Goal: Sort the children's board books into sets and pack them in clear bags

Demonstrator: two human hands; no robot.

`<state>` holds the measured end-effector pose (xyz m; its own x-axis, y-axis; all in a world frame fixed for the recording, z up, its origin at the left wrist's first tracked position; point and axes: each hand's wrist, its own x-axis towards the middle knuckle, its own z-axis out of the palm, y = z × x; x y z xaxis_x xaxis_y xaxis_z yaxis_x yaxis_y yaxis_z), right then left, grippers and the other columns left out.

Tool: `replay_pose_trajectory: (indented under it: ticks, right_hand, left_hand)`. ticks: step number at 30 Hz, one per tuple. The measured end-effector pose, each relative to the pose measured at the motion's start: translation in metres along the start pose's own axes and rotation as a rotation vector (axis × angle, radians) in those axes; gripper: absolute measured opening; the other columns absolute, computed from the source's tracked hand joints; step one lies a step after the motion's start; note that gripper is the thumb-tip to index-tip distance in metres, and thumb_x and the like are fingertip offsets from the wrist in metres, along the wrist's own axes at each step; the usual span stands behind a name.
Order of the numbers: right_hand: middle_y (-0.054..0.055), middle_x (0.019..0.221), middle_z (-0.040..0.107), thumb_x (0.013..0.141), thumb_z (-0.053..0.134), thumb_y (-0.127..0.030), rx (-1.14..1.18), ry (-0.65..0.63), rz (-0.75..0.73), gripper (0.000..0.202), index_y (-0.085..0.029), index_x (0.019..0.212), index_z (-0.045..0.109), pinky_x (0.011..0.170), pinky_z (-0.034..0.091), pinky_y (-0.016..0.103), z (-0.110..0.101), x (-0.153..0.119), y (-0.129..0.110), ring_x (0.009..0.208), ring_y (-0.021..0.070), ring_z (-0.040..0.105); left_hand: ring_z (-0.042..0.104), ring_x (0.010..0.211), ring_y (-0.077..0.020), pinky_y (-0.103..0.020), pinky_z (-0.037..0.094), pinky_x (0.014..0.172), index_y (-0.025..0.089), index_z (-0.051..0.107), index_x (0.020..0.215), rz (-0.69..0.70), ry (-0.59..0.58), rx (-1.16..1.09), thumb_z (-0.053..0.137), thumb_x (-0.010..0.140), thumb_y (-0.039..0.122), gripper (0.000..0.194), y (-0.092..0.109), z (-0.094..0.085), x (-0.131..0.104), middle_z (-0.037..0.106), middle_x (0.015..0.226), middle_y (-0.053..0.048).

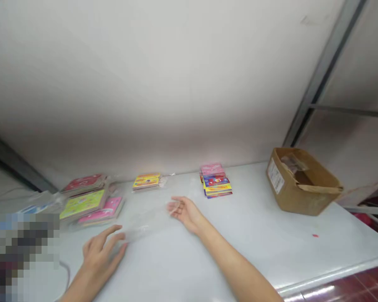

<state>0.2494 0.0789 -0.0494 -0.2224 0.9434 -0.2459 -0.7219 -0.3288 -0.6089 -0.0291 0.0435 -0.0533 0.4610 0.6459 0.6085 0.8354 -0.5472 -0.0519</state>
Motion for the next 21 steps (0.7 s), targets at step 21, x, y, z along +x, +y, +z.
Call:
replay_pose_trajectory:
  ticks: [21]
  right_hand:
    - [-0.001,0.065,0.059,0.06,0.064,-0.034,-0.295,0.331,-0.623,0.027,-0.018,0.082,0.064,0.049,0.038,0.023,-0.01,0.002,-0.039,0.055,0.0114,0.054]
  left_hand:
    - [0.05,0.115,-0.0239,-0.042,0.035,0.094,0.027,0.047,0.121,0.025,-0.043,-0.277,0.047,0.086,0.019,0.037,0.088,-0.003,0.047,0.055,0.125,-0.01]
